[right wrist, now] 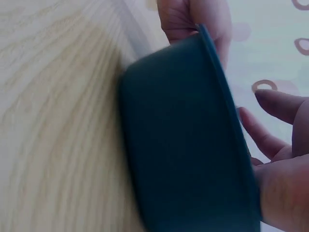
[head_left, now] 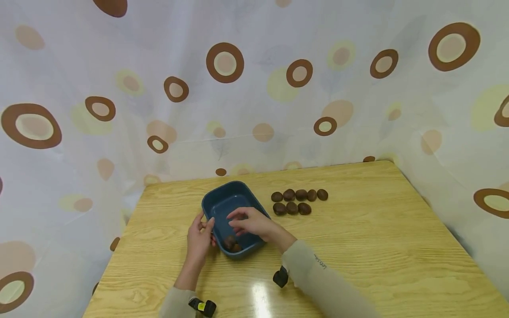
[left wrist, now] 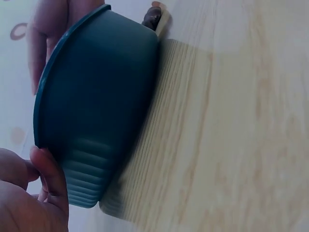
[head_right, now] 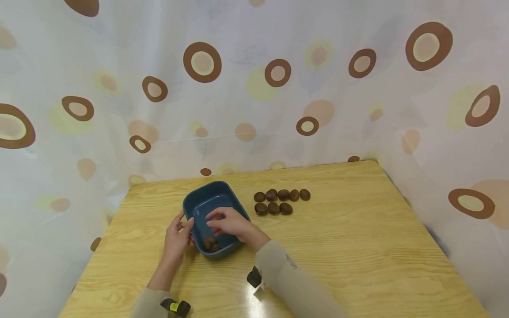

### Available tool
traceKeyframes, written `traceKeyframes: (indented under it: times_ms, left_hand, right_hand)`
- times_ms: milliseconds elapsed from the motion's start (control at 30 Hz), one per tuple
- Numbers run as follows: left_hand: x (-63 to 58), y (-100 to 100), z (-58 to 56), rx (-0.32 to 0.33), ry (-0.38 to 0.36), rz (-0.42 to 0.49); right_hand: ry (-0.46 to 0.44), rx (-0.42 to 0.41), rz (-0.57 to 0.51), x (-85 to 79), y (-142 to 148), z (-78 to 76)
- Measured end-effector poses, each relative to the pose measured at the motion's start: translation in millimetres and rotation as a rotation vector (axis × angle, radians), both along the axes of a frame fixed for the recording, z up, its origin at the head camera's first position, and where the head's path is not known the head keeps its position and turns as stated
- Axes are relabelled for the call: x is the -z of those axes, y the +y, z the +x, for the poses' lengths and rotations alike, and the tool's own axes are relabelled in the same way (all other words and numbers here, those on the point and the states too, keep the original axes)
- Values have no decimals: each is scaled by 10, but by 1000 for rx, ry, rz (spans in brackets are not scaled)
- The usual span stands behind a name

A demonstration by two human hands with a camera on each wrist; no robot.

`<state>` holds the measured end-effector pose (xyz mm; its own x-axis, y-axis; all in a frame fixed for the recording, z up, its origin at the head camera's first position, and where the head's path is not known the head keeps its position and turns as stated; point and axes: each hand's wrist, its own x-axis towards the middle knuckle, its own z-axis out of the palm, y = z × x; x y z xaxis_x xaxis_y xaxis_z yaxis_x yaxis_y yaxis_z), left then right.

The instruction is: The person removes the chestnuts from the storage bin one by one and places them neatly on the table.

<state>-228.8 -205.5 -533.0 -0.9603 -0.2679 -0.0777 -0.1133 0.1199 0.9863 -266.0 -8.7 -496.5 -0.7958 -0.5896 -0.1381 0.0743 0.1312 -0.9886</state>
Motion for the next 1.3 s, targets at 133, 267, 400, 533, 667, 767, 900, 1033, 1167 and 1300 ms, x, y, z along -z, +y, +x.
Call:
traceKeyframes:
  times_ms: [133, 267, 400, 533, 667, 767, 900, 1033, 1167, 1300]
  left_hand:
    - [-33, -29, -17, -7, 0, 6]
    - [-65, -39, -13, -6, -5, 29]
    - [-54, -51, -10, 10, -19, 54]
    - [-40, -61, -17, 40, -20, 75]
    - [-26, -53, -43, 48, -17, 81]
    - [-16, -48, -57, 39, -24, 90]
    - [-12, -42, -65, 33, -30, 100]
    - [-4, -35, -70, 38, -17, 96]
    - [13, -30, -66, 46, -11, 100]
    - [23, -31, -50, 42, -9, 98]
  right_hand:
    - [-38, 33, 40, 37, -105, -7]
    - [-60, 60, 75, 66, -175, -32]
    - [-63, 71, 101, 91, -204, -53]
    - [-77, 79, 131, 89, -211, -61]
    - [-95, 53, 148, 105, -227, -82]
    - [-90, 17, 158, 128, -244, -95]
    - [-58, -17, 178, 149, -262, -102]
    - [-6, -39, 221, 170, -267, -115]
    - [55, -44, 263, 206, -268, -122]
    - [79, -57, 264, 238, -281, -112]
